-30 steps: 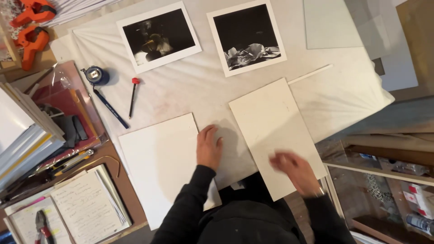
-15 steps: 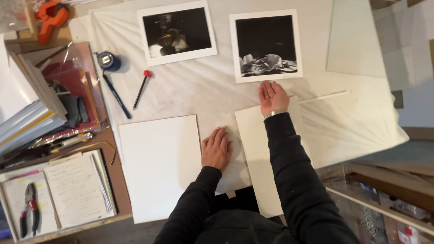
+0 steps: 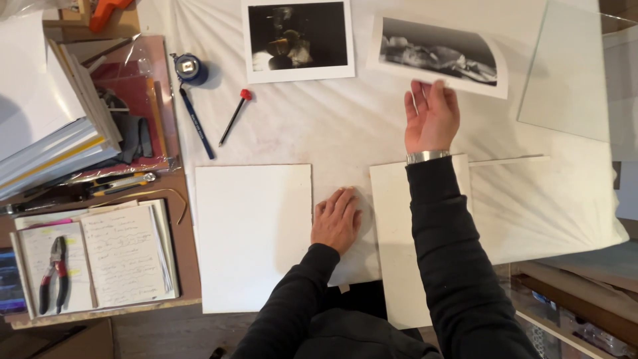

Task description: Measure a white matboard with a tape measure, mark it with a pencil, and then clean the surface using a spray bottle and paper towels.

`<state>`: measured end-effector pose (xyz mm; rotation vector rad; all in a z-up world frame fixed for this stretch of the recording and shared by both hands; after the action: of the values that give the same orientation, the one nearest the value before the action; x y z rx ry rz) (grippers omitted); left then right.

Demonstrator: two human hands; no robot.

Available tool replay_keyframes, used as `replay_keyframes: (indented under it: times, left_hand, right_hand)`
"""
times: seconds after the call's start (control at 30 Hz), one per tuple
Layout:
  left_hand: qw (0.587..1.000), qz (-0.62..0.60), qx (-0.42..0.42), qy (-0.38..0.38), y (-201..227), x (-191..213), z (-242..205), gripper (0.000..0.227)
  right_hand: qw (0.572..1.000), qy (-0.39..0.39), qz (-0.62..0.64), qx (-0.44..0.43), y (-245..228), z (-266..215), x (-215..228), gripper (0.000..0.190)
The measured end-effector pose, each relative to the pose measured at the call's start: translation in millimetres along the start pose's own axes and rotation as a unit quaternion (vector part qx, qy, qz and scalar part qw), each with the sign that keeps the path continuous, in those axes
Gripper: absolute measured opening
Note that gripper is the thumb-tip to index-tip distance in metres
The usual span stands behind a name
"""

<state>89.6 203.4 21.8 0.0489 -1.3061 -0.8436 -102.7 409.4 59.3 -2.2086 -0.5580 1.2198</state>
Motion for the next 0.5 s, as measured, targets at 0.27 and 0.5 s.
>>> replay_keyframes:
  times: [0.27,0.5]
  left_hand:
    - [1.0,-0.006,-0.002,-0.004,-5.2,-1.8,-4.3,0.033]
    - [1.0,0.0,-0.007,0.005,-10.9,-7.9,-7.9,0.037]
  right_hand:
    - [0.994,-0.086,-0.01,0.064,17.0,-37.6,-103.8,0.022]
    - [0.994,-0.105,-0.039,0.01,114.9,-16.2,-95.8,0.015]
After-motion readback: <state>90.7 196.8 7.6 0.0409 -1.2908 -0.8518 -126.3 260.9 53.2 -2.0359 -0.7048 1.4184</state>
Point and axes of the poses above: each hand's wrist, its own z-axis towards the middle knuckle, its own x-axis out of the back of the hand, y = z × x, the point moved 3 cm from there along z, towards the middle knuckle, and after that the axes turned 11 degrees about -x, right-handed, at the moved point
